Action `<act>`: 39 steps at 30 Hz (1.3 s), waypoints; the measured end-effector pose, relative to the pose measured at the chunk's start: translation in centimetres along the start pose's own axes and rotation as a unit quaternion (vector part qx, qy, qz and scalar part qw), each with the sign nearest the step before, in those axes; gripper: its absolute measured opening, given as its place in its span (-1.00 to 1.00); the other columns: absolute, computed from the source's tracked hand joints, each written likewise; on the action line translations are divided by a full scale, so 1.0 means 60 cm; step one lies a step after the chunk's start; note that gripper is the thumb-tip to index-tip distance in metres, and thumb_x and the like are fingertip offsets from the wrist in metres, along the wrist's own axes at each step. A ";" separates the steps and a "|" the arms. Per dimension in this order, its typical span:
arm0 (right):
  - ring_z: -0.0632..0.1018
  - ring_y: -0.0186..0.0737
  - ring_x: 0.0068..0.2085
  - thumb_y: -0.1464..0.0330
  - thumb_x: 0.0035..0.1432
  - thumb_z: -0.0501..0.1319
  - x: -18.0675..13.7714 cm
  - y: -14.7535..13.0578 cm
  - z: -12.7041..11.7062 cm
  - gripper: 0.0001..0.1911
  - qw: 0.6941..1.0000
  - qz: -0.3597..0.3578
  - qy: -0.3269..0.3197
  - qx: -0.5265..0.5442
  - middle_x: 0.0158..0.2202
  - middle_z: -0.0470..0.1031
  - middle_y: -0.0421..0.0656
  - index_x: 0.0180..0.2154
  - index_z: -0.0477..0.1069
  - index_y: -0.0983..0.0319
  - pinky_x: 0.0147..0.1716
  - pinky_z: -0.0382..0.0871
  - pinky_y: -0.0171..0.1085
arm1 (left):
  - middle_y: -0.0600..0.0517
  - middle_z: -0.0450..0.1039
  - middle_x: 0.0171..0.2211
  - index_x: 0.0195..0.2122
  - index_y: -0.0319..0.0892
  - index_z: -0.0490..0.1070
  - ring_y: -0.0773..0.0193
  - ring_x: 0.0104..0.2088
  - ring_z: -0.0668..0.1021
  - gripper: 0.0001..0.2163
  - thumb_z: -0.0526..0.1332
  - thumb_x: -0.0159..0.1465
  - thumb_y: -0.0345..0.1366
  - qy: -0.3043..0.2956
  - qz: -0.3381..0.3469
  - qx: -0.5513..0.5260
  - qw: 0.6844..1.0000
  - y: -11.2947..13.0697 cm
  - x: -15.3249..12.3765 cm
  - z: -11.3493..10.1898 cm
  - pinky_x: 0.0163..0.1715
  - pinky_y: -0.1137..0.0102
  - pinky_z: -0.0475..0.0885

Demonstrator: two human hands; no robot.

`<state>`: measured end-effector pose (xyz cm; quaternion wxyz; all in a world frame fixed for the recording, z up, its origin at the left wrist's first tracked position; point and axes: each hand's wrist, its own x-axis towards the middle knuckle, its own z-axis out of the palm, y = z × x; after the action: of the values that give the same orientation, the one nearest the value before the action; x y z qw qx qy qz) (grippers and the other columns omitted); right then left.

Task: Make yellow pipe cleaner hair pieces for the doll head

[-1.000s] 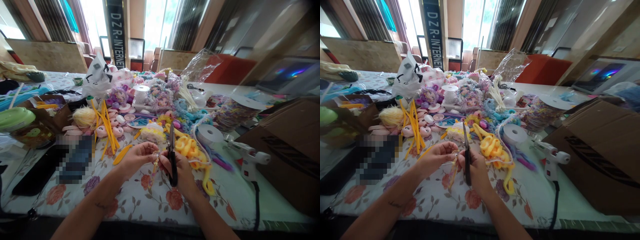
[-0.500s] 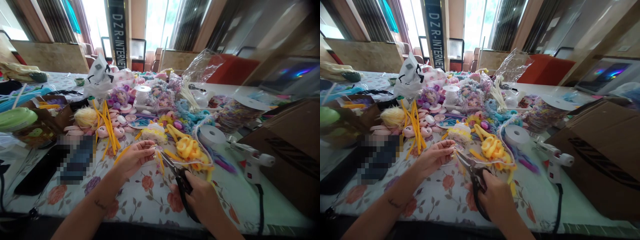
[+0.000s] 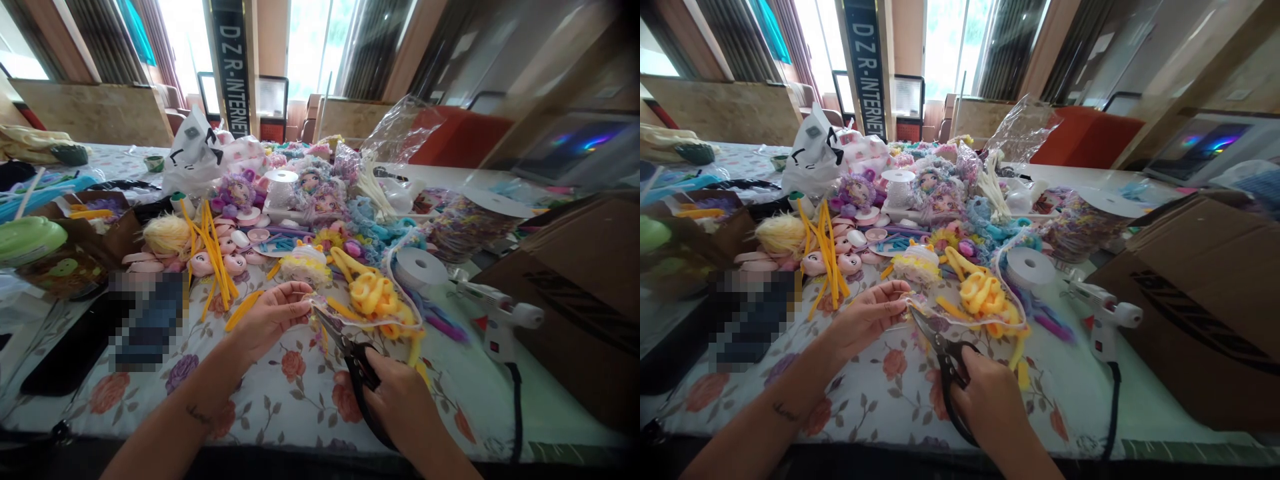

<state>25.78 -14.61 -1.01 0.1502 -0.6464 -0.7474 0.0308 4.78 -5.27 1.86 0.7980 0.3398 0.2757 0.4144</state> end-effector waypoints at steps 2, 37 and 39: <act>0.47 -0.19 -0.60 0.34 0.02 0.12 0.000 0.001 0.000 -0.80 1.000 0.007 -0.009 0.000 -0.66 0.40 -0.21 -0.58 0.12 0.16 -0.59 0.10 -0.33 | 0.04 0.46 -0.41 -0.26 -0.23 0.47 0.44 -0.45 0.44 -0.76 0.41 0.03 -0.39 0.000 0.006 0.006 1.000 -0.001 0.001 0.000 -0.37 0.49 0.32; 0.42 -0.26 -0.65 0.38 0.03 0.07 0.000 0.009 0.013 -0.84 0.979 -0.084 0.123 -0.139 -0.71 0.34 -0.23 -0.56 0.14 0.17 -0.56 0.01 -0.30 | 0.01 0.50 -0.39 -0.28 -0.27 0.47 0.41 -0.41 0.52 -0.78 0.38 0.03 -0.52 -0.001 -0.036 -0.111 0.993 -0.016 -0.001 0.011 -0.34 0.53 0.42; 0.43 -0.26 -0.65 0.39 0.03 0.07 0.002 0.008 0.011 -0.83 0.980 -0.088 0.121 -0.134 -0.71 0.34 -0.23 -0.57 0.13 0.16 -0.57 0.03 -0.31 | 0.02 0.51 -0.40 -0.28 -0.27 0.48 0.41 -0.42 0.52 -0.78 0.38 0.03 -0.52 -0.004 -0.035 -0.111 0.993 -0.016 -0.001 0.011 -0.34 0.52 0.42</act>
<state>26.03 -14.33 -1.73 0.1534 -0.5914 -0.7750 -0.1615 5.66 -5.93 1.53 0.8462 0.2406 0.2362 0.4126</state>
